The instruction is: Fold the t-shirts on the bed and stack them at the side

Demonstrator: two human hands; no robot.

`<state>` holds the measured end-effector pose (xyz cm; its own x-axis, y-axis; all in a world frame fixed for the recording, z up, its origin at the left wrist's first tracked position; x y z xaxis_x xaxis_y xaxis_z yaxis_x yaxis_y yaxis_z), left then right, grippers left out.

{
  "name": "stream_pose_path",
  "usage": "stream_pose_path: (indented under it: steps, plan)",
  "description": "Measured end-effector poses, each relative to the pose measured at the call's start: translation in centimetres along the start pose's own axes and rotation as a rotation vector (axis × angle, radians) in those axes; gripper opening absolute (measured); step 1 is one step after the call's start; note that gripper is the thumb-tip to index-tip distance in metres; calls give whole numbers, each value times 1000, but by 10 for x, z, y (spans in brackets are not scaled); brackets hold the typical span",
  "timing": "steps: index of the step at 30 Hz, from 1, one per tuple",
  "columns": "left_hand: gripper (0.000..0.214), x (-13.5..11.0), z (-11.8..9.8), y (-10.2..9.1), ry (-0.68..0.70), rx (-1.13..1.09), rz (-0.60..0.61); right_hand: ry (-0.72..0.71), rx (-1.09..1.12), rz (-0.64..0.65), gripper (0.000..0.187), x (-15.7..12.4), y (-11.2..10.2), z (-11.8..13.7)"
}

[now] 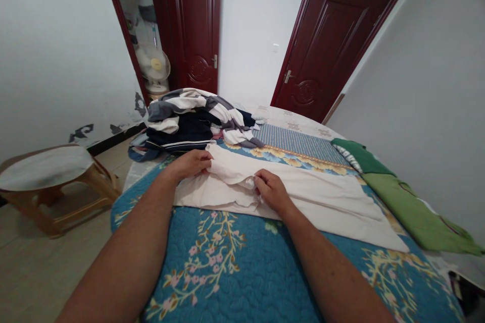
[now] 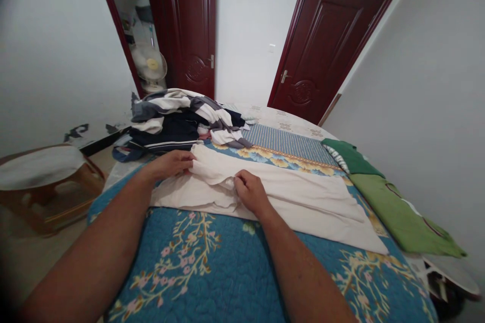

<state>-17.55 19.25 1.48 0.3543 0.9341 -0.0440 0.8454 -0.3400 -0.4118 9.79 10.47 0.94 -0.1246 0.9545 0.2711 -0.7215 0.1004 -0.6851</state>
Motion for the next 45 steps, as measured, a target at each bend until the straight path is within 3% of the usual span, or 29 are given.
stream_pose_path:
  steps: [4,6,10,13,17,20,24,30,40,42,45]
  plan:
    - [25,15,5,0,23,161,-227,326,-36,-81,24,6,-4,-28]
    - [25,22,7,4,23,177,-297,389,-53,-64,23,6,-2,-33]
    - [23,27,8,8,51,165,-370,349,-6,-48,30,4,-1,-31]
    - [23,25,5,7,73,144,-371,220,-34,-15,43,2,2,-23]
    - [22,19,-3,3,114,140,-330,69,-178,-48,33,1,3,-14]
    - [22,15,-13,1,174,134,-309,90,-211,-98,27,1,0,-17]
    - [23,13,-15,-4,185,-43,-362,161,-178,-196,23,0,-10,-23]
    - [23,15,-7,1,169,-87,-317,130,-115,-183,22,-1,-9,-23]
    - [31,10,-16,25,23,-481,-248,175,127,-177,23,4,-4,-40]
    - [27,11,-16,28,26,-481,-251,169,132,-180,24,4,-4,-40]
    - [22,13,-20,21,121,-300,-288,157,120,-182,27,4,-5,-39]
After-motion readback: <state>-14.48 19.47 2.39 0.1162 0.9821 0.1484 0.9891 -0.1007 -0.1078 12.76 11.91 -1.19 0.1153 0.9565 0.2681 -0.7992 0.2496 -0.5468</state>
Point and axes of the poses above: each hand's wrist, its own x-axis towards the middle knuckle, its own y-axis out of the palm, z = x × y, the point moved 8 cm from there along x, towards the middle knuckle, and after that the axes turned 11 degrees about -x, right-handed, at the moved point
